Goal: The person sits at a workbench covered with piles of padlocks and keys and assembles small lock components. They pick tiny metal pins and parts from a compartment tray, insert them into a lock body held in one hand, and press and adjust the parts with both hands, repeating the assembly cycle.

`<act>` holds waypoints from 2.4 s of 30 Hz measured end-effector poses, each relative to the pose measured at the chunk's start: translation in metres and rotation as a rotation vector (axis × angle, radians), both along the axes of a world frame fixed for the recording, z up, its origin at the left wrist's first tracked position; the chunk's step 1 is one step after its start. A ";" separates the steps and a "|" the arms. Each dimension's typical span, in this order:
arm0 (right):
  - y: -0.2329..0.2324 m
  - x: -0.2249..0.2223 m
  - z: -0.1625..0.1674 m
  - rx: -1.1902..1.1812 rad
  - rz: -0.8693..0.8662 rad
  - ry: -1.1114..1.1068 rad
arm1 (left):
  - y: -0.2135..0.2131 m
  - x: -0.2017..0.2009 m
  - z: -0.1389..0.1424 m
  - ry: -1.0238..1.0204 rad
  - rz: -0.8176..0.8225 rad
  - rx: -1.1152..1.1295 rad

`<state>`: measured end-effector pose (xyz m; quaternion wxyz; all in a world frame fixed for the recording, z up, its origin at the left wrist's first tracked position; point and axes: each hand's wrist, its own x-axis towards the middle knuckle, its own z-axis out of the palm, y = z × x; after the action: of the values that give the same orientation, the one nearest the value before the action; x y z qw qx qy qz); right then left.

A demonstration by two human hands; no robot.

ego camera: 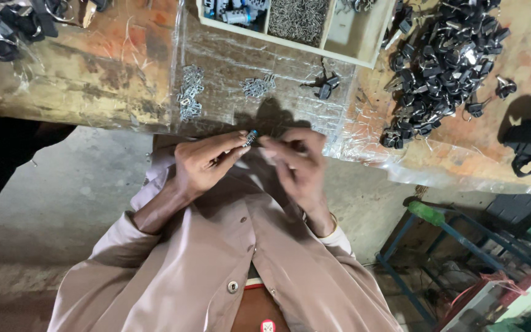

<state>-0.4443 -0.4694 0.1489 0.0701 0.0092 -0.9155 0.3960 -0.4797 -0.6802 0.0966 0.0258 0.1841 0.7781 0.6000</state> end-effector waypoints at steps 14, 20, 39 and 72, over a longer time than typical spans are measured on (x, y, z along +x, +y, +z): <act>0.040 0.036 -0.022 0.335 0.077 0.278 | 0.001 0.001 0.001 -0.356 0.027 0.215; -0.002 0.017 -0.019 -0.028 0.014 0.084 | 0.000 0.002 0.002 -0.293 0.033 0.145; -0.033 -0.015 0.002 0.016 0.041 0.058 | -0.010 -0.002 -0.005 -0.019 -0.005 0.029; -0.059 -0.031 -0.001 -0.053 0.229 0.061 | -0.037 0.008 -0.001 -0.175 0.202 0.099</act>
<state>-0.4754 -0.5283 0.1475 0.0525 0.1239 -0.8951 0.4250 -0.4721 -0.7176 0.0958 0.0238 0.0530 0.7569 0.6510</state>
